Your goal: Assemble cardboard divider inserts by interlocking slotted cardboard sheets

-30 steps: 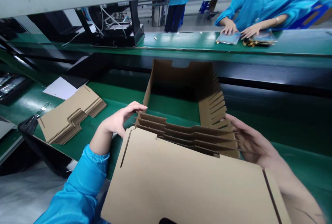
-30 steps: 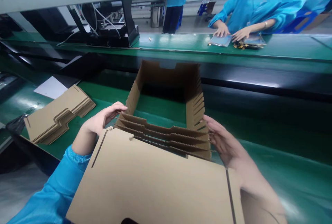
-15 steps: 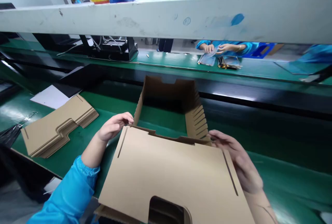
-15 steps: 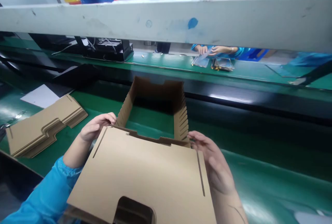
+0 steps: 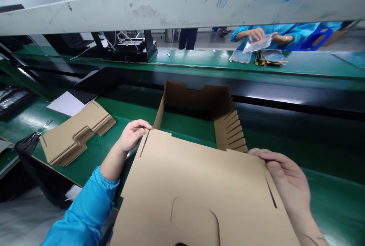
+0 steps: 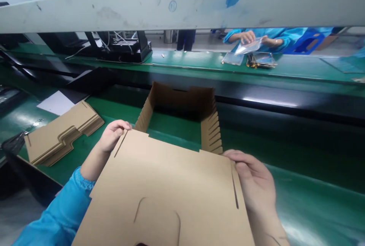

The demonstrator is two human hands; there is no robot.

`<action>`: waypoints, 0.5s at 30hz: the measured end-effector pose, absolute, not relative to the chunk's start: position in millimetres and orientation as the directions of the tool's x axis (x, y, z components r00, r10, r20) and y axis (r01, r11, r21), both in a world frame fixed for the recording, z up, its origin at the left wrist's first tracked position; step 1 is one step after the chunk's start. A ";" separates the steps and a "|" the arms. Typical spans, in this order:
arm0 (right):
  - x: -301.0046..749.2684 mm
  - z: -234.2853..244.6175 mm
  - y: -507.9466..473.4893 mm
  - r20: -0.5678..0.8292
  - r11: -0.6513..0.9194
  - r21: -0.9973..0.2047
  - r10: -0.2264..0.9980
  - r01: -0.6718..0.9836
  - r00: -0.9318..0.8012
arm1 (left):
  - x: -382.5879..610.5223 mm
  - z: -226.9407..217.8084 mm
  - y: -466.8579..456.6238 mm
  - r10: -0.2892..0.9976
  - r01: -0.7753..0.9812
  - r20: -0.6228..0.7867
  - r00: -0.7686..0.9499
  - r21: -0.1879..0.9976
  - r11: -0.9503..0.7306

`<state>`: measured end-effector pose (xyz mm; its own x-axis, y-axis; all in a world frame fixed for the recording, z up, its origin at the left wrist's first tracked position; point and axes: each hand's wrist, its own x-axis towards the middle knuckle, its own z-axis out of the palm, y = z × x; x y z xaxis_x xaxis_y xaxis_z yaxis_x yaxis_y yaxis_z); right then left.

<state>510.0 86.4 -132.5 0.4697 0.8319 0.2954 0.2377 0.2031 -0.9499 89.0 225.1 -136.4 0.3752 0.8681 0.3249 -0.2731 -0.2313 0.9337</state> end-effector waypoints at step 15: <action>526.9 -131.0 83.4 0.296 0.236 -0.944 0.913 0.229 0.281 | 79.8 -131.1 230.3 0.837 -0.209 0.331 0.436 0.942 -0.263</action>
<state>526.9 83.4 -131.0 0.2808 0.9129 0.2964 0.2286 0.2363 -0.9444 79.8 230.3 -131.1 0.4364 0.8367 0.3308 -0.2091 -0.2633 0.9418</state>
